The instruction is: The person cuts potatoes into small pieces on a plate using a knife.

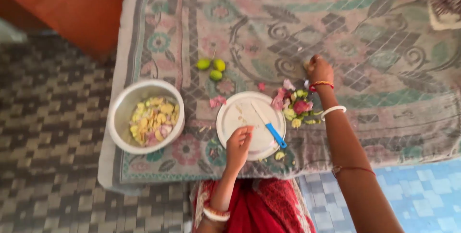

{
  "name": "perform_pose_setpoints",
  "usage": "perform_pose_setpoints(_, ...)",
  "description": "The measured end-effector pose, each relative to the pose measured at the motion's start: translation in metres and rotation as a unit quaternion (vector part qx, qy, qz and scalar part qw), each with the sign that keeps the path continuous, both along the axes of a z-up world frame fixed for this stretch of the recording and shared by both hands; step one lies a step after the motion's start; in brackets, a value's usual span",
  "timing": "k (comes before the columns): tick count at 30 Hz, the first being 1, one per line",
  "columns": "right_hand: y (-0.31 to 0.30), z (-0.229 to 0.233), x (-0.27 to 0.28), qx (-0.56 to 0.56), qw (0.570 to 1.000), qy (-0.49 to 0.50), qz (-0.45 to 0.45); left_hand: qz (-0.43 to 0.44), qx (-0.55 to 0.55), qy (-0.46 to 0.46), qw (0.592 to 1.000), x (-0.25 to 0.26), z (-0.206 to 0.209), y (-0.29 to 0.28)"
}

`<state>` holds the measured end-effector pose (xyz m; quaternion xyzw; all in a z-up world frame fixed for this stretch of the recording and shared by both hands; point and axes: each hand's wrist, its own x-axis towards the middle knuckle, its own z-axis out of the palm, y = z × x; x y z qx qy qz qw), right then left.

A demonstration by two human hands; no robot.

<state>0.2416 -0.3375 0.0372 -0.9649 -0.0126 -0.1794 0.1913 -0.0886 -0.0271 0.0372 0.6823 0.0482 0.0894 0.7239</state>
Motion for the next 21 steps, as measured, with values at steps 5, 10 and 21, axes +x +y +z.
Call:
perform_pose_setpoints(5, 0.082, 0.068, -0.128, 0.222, 0.954, -0.023, 0.201, 0.025, -0.054, -0.018, 0.998, 0.008, 0.004, -0.013)
perform_pose_setpoints(10, 0.133, 0.064, -0.222, 0.178, 0.892, 0.108, 0.402, -0.013, -0.123, -0.031, 0.992, 0.018, 0.027, -0.004)
perform_pose_setpoints(21, 0.142, 0.037, -0.291, -0.023, 0.982, -0.088, 0.164, 0.057, 0.33, -0.169, 0.927, 0.034, 0.034, 0.022)
